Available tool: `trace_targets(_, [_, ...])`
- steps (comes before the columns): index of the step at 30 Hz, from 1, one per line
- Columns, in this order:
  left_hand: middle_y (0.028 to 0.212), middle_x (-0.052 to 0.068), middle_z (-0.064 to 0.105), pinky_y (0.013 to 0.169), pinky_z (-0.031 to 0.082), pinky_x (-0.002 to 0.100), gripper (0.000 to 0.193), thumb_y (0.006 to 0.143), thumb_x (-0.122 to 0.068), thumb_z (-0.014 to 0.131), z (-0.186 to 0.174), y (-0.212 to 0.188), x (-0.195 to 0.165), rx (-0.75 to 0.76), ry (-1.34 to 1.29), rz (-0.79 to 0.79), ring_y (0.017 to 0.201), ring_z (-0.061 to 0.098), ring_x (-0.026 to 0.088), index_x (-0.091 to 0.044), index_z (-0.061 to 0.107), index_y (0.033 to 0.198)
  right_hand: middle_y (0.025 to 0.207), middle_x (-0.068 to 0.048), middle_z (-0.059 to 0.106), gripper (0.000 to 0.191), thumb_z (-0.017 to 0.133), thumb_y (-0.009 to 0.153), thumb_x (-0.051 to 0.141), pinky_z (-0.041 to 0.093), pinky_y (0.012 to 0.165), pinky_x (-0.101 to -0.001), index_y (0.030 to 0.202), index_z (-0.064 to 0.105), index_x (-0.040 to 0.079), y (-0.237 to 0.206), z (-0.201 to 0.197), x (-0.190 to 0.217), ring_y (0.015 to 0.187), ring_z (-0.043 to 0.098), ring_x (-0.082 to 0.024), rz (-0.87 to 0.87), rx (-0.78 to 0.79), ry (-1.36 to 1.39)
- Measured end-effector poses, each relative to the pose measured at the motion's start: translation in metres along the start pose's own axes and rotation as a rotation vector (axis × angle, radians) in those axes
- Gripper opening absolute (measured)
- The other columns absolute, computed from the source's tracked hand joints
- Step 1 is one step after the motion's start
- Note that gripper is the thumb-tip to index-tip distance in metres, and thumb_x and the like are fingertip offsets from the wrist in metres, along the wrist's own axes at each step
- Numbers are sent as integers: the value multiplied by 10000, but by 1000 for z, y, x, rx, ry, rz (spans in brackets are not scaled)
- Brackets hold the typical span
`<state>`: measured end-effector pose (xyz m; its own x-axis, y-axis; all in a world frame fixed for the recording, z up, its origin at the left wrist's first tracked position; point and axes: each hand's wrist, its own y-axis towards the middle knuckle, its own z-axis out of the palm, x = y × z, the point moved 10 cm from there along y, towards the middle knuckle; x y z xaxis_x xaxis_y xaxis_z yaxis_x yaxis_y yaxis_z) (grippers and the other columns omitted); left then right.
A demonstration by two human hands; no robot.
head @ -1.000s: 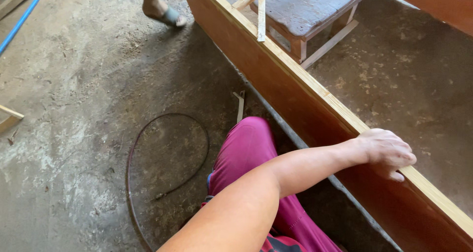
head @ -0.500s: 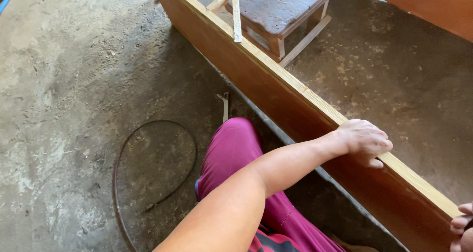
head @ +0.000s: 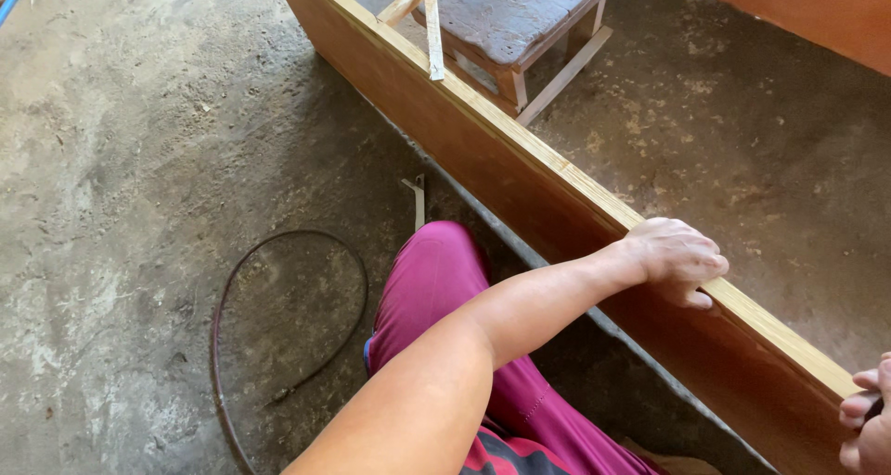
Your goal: The person sits on the workshop floor beside a wooden frame, measures its rail with a tape measure, and applies wood filler to joints using a small spatula and a paddle board. They hold and reposition the frame rail while working along its edge.
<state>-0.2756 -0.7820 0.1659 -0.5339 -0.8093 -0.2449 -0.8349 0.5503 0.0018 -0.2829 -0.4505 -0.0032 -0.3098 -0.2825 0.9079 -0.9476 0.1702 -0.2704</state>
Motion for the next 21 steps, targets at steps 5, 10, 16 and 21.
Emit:
trace_targets(5, [976,11,750,824,574,411,432,765,-589,696,-3,-1,-1,-7,-1,3,992,715,254,-180,725,899,655,4,411,482,410,1262,525,248,479,-284,980,485,141,5,4,1,505,342,-114,-28,19,80])
trace_targets(10, [965,21,753,822,575,412,423,767,-581,699,-4,-2,-3,5,7,10,985,716,260,-179,728,895,877,51,496,240,419,1245,422,284,472,-240,1209,501,198,7,6,7,545,361,-53,-129,47,160])
trace_targets(16, [938,21,753,806,577,414,439,763,-592,700,-4,-2,-2,-1,7,4,963,720,264,-168,726,872,909,70,514,207,426,1279,389,287,492,-212,1250,485,192,5,2,7,622,390,-35,-186,49,176])
trace_targets(21, [929,20,753,793,579,417,437,757,-586,704,-4,0,-3,-22,4,15,950,724,262,-163,724,869,689,36,415,462,386,1229,580,149,378,-295,1034,498,177,2,-6,-15,546,340,-88,68,32,11])
